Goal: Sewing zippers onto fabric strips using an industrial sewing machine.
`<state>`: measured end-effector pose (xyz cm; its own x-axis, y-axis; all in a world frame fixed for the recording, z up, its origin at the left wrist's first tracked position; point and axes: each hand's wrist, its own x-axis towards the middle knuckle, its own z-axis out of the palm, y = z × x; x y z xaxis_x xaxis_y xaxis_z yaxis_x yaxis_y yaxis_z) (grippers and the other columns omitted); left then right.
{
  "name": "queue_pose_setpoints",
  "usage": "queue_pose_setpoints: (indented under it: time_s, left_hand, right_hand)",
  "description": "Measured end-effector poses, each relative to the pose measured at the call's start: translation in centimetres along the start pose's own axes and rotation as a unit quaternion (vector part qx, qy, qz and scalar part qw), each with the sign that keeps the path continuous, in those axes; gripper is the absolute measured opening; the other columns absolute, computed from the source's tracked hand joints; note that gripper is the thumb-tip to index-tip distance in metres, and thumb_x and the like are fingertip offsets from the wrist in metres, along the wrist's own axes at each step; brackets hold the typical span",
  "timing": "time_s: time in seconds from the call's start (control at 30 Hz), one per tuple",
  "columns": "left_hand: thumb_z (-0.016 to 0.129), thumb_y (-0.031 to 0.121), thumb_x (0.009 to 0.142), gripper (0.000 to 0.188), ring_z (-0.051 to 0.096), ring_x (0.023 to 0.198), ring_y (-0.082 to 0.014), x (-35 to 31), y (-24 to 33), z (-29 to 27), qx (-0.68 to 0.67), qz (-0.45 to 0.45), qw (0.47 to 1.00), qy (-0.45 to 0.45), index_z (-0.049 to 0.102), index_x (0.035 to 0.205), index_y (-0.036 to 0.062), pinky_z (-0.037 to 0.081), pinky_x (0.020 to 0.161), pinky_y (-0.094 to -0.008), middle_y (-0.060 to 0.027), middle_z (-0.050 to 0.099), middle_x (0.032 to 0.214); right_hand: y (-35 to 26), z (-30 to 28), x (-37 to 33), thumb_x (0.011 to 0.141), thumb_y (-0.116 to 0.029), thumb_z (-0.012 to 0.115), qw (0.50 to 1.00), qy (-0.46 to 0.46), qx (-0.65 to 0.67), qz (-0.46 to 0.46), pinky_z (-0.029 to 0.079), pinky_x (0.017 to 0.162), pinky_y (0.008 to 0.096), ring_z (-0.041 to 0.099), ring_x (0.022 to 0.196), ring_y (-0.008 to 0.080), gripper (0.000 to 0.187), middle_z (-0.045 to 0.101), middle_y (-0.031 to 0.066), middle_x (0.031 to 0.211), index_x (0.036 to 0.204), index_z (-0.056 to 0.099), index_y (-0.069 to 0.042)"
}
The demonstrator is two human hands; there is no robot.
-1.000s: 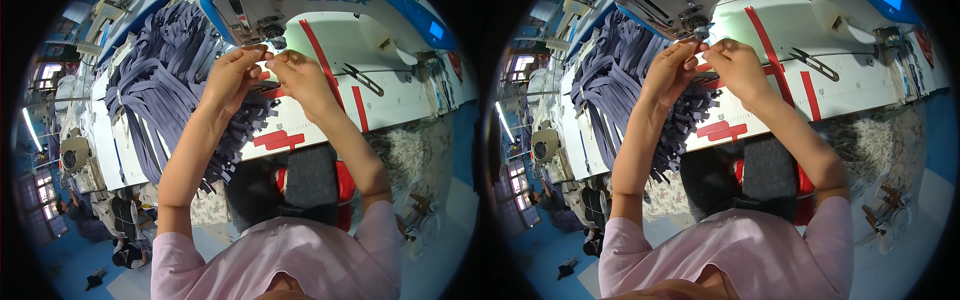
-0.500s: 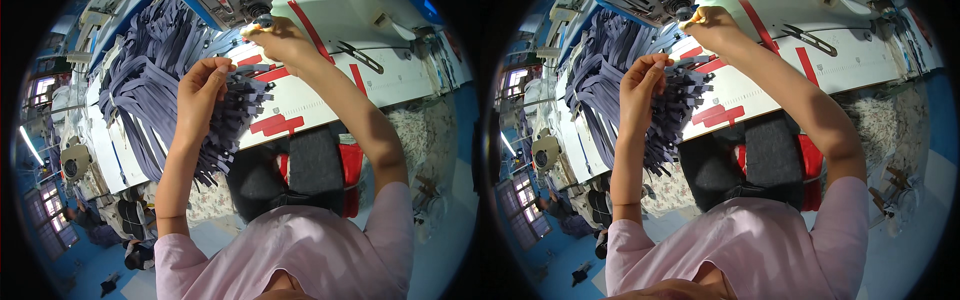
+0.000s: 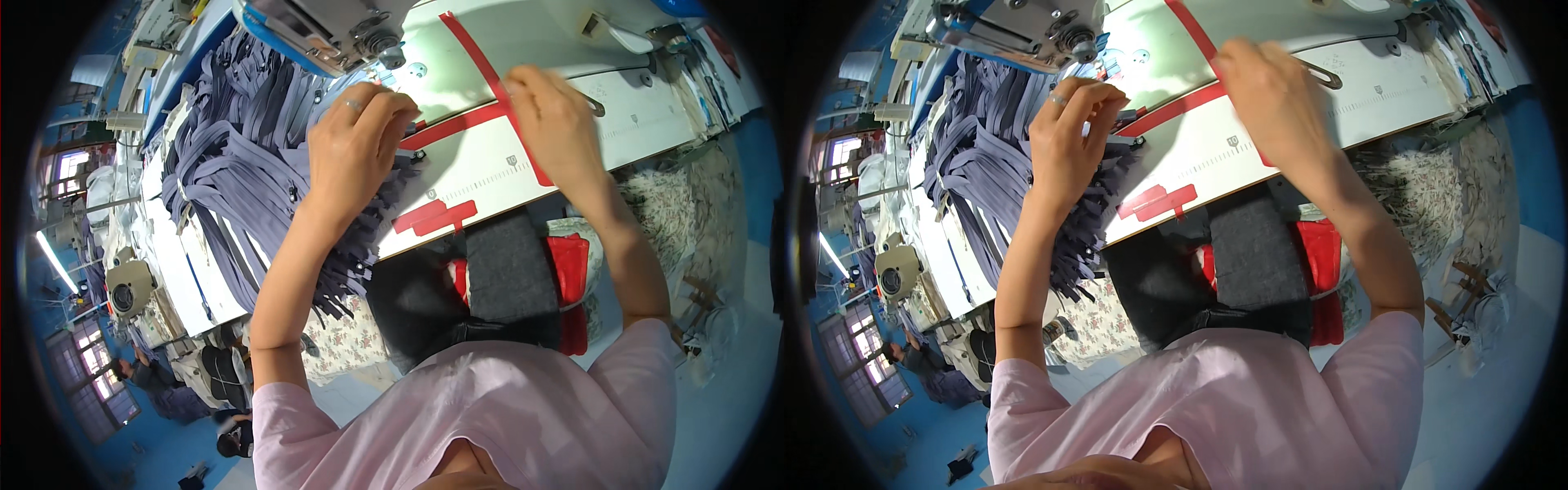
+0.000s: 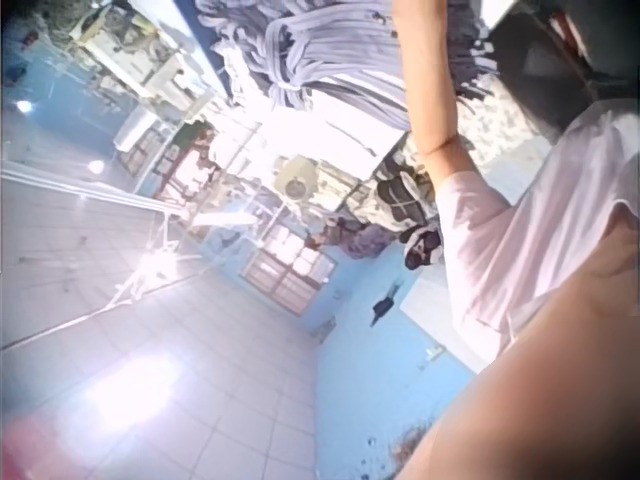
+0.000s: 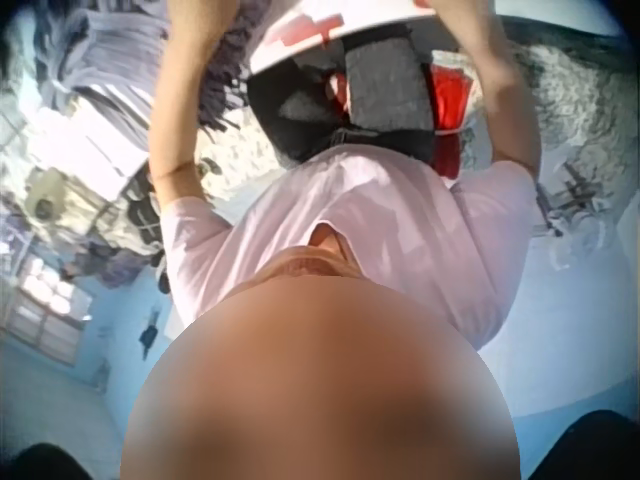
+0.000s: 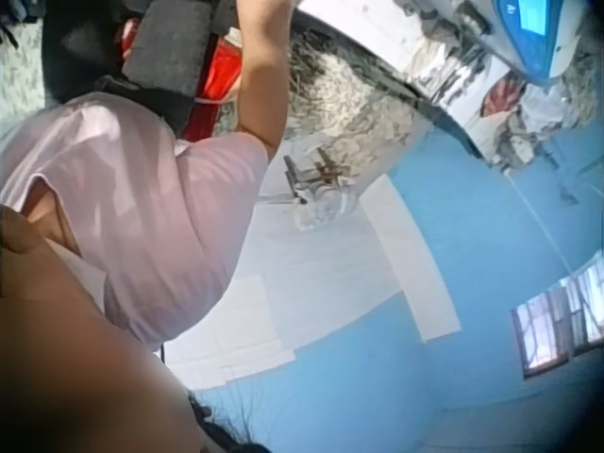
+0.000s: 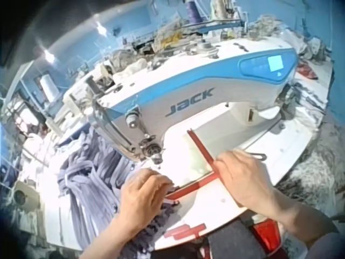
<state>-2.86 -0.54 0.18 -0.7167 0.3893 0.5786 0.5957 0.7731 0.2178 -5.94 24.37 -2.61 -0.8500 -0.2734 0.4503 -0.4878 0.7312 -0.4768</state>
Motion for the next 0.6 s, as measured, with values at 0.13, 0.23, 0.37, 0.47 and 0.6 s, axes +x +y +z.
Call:
queue_pose_setpoints:
  time_s: [0.13,0.23,0.37,0.47,0.6]
  left_hand:
    - [0.076,0.004,0.085,0.009,0.063,0.067,-0.0153,0.2,3.0,-0.7,-0.136,-0.106,0.985,0.013,0.068,0.091,0.0038,0.051,0.058,-0.0261,-0.0059,0.066,0.084]
    - [0.074,0.005,0.088,0.006,0.06,0.069,-0.0098,0.0,3.7,-1.2,-0.182,-0.158,0.97,0.013,0.069,0.091,0.0022,0.05,0.059,-0.0236,-0.0045,0.068,0.085]
    - [0.072,0.005,0.09,0.007,0.061,0.072,-0.0074,-0.4,3.8,-1.2,-0.291,-0.262,0.92,0.017,0.069,0.093,0.0003,0.051,0.061,-0.0234,-0.0038,0.069,0.087]
    - [0.072,0.005,0.091,0.007,0.063,0.076,-0.0069,-0.2,4.3,-1.0,-0.344,-0.315,0.884,0.026,0.069,0.094,-0.001,0.053,0.062,-0.0239,-0.0038,0.07,0.088]
    - [0.075,0.003,0.086,0.01,0.066,0.076,-0.0093,-0.5,4.0,-0.7,-0.327,-0.301,0.895,0.047,0.069,0.094,-0.0007,0.055,0.064,-0.0256,-0.0054,0.071,0.088]
  right_hand:
    - [4.6,-1.2,-0.4,0.091,-0.016,0.067,0.972,0.054,-0.218,-0.061,0.049,0.082,0.0376,0.059,0.097,0.0269,0.021,0.061,0.0092,0.1,0.105,0.066,0.0]
    - [5.5,-1.4,-0.5,0.092,-0.014,0.066,0.98,0.008,-0.154,-0.125,0.05,0.08,0.0382,0.061,0.095,0.0278,0.021,0.063,0.0094,0.099,0.109,0.067,-0.002]
    - [3.2,-0.6,-0.5,0.095,-0.012,0.063,0.985,0.052,-0.085,-0.138,0.052,0.075,0.0375,0.065,0.087,0.0272,0.023,0.066,0.0102,0.094,0.115,0.066,-0.002]
    - [-1.5,-0.7,-1.7,0.101,-0.014,0.056,0.987,0.021,0.16,-0.012,0.053,0.072,0.0321,0.068,0.082,0.0197,0.023,0.069,0.0084,0.086,0.118,0.063,-0.001]
    - [-5.1,0.5,-1.0,0.102,-0.02,0.059,0.932,-0.023,0.362,0.014,0.05,0.069,0.0252,0.063,0.077,0.0107,0.024,0.068,0.0015,0.079,0.112,0.067,0.0]
